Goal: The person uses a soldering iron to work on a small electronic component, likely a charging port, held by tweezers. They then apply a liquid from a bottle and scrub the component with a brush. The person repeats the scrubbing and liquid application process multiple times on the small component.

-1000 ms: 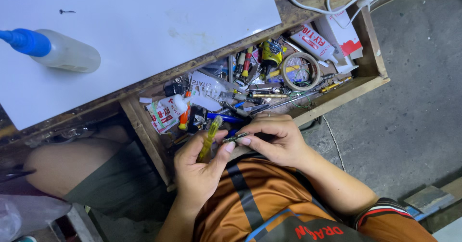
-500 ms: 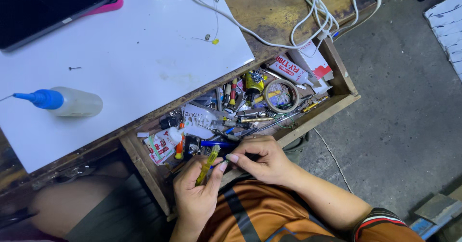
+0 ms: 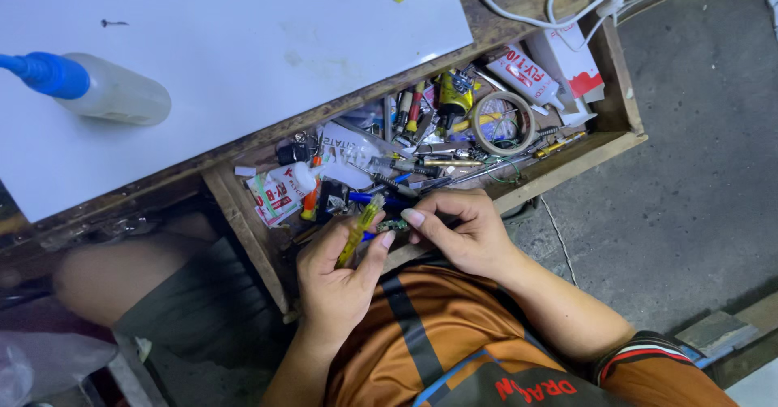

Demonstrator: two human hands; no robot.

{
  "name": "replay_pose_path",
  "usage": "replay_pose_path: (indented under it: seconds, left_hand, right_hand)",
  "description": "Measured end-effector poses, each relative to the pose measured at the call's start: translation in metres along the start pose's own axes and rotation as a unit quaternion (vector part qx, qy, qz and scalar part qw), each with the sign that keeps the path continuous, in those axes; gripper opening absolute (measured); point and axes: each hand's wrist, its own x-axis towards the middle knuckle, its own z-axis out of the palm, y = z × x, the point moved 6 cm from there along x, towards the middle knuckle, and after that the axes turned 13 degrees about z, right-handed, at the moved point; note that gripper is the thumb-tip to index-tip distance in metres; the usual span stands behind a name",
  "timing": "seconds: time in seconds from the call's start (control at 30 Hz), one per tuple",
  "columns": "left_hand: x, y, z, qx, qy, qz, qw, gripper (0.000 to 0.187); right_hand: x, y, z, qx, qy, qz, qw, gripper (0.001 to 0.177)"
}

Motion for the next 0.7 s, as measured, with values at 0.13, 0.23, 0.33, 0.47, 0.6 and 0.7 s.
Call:
replay_pose_path:
  seconds: [0.13,0.23,0.33,0.47,0.6,0.7]
  left_hand:
    - [-0.0026,-0.002,-0.0002,-0.014,0.011,-0.001,1.0,0.019]
    - [-0.0043,-0.0032,-0.0001,-0.016,0.01,-0.008,1.0,0.017]
    - [-0.0055,-0.0046,0.0005,-0.032,0.02,-0.008,0.999,0.018]
    - [-0.0059,-0.005,0.0,-0.025,0.02,-0.003,0.999,0.018]
    - [-0.0061,-0.0056,0.0001,-0.033,0.027,-0.006,0.999,0.017]
    - [-0.0065,-0.0058,-0.0005,-0.024,0.031,-0.005,0.999,0.018]
  right_hand:
    - [0.0001,0.0023,0.0001,0.011,-0.002,0.011,1.0,0.019]
    - [0.0002,0.0029,0.0,0.008,0.0,0.011,1.0,0.019]
    - [0.0016,0.002,-0.0001,-0.002,-0.002,0.01,1.0,0.019]
    - [0.0012,0.0019,0.0,-0.004,0.0,0.019,1.0,0.019]
    - [0.0017,0.0018,-0.0001,-0.009,0.003,0.014,1.0,0.019]
    - [0.002,0.0014,0.0004,-0.007,0.003,0.009,1.0,0.017]
